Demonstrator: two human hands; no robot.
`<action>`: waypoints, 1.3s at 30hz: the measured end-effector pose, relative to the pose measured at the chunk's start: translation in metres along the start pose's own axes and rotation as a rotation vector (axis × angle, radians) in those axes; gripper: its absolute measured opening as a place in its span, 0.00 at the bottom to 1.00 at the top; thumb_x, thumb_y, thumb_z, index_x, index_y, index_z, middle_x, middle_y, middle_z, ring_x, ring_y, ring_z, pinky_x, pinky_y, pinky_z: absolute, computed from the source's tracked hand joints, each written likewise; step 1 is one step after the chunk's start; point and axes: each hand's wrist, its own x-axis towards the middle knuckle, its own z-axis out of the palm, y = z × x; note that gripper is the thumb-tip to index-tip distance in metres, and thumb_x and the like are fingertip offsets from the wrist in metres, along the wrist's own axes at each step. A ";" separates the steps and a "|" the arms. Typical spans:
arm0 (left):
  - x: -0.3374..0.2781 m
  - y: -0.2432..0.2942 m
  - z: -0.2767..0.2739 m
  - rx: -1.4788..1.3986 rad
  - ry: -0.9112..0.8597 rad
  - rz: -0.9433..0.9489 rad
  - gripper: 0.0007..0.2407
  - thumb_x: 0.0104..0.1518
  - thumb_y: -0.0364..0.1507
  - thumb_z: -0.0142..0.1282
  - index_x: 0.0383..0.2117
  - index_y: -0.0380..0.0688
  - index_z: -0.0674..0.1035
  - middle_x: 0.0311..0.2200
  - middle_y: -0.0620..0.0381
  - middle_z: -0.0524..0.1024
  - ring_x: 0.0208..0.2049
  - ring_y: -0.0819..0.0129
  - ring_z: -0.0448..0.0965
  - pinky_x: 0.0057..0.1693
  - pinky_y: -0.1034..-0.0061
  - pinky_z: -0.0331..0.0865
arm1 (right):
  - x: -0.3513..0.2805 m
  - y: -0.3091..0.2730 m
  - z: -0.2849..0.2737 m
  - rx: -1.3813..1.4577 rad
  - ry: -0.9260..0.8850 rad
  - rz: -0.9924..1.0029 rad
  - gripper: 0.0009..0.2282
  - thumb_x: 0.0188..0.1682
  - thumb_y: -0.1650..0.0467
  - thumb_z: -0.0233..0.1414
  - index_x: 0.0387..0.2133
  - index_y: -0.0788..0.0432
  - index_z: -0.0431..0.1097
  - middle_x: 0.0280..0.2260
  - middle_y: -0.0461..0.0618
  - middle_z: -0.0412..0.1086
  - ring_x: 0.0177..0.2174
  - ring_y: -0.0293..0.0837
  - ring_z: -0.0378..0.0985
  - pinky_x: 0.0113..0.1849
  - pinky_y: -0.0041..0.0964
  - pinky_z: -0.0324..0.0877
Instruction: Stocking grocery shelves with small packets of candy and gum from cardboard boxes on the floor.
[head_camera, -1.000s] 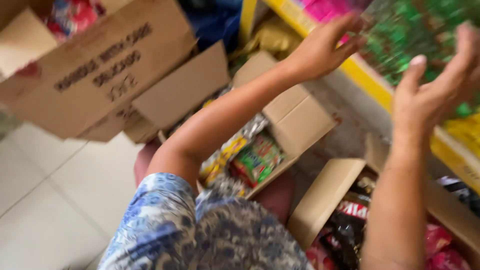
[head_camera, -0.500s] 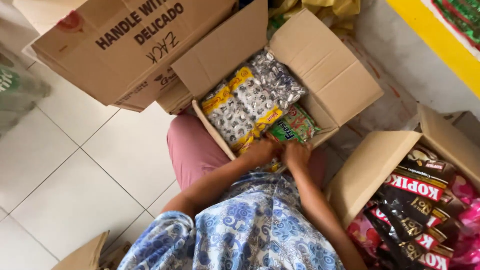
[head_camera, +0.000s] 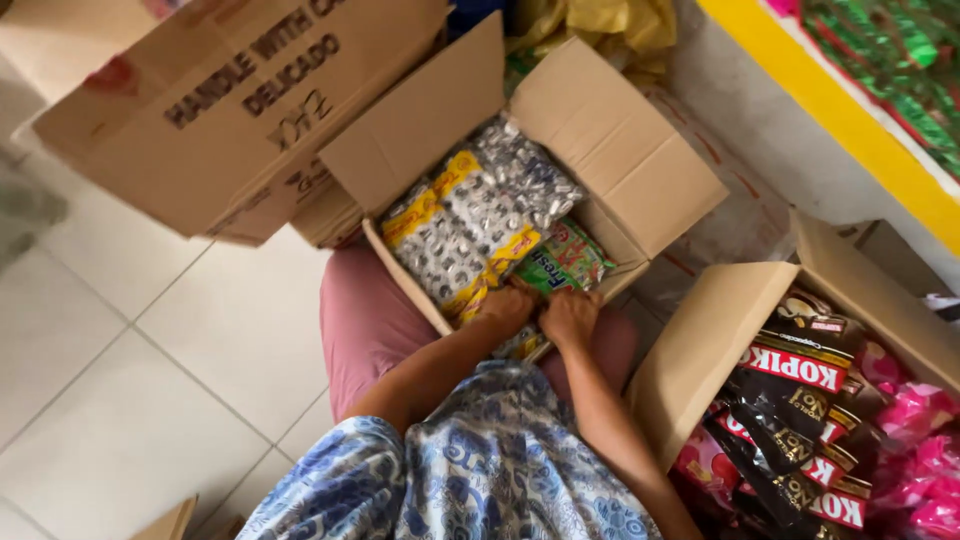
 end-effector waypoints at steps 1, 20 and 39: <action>0.012 -0.004 0.013 0.007 0.000 0.013 0.13 0.61 0.29 0.48 0.50 0.42 0.79 0.44 0.44 0.80 0.43 0.49 0.83 0.41 0.56 0.78 | -0.001 0.000 -0.004 0.002 0.007 0.013 0.05 0.38 0.67 0.55 0.22 0.51 0.79 0.29 0.53 0.78 0.34 0.51 0.80 0.46 0.50 0.61; 0.041 -0.033 0.061 0.169 -0.133 0.112 0.08 0.56 0.31 0.54 0.33 0.51 0.86 0.36 0.52 0.84 0.37 0.59 0.86 0.40 0.61 0.79 | 0.001 -0.012 -0.027 -0.037 -0.168 0.081 0.07 0.40 0.64 0.55 0.24 0.52 0.81 0.29 0.53 0.78 0.34 0.49 0.81 0.50 0.48 0.59; -0.009 -0.028 0.035 0.214 0.003 0.148 0.10 0.55 0.32 0.50 0.30 0.46 0.86 0.47 0.49 0.77 0.45 0.54 0.77 0.46 0.59 0.73 | 0.045 -0.002 0.086 -0.238 -0.393 0.105 0.11 0.51 0.68 0.49 0.35 0.45 0.82 0.41 0.46 0.79 0.42 0.46 0.82 0.41 0.50 0.69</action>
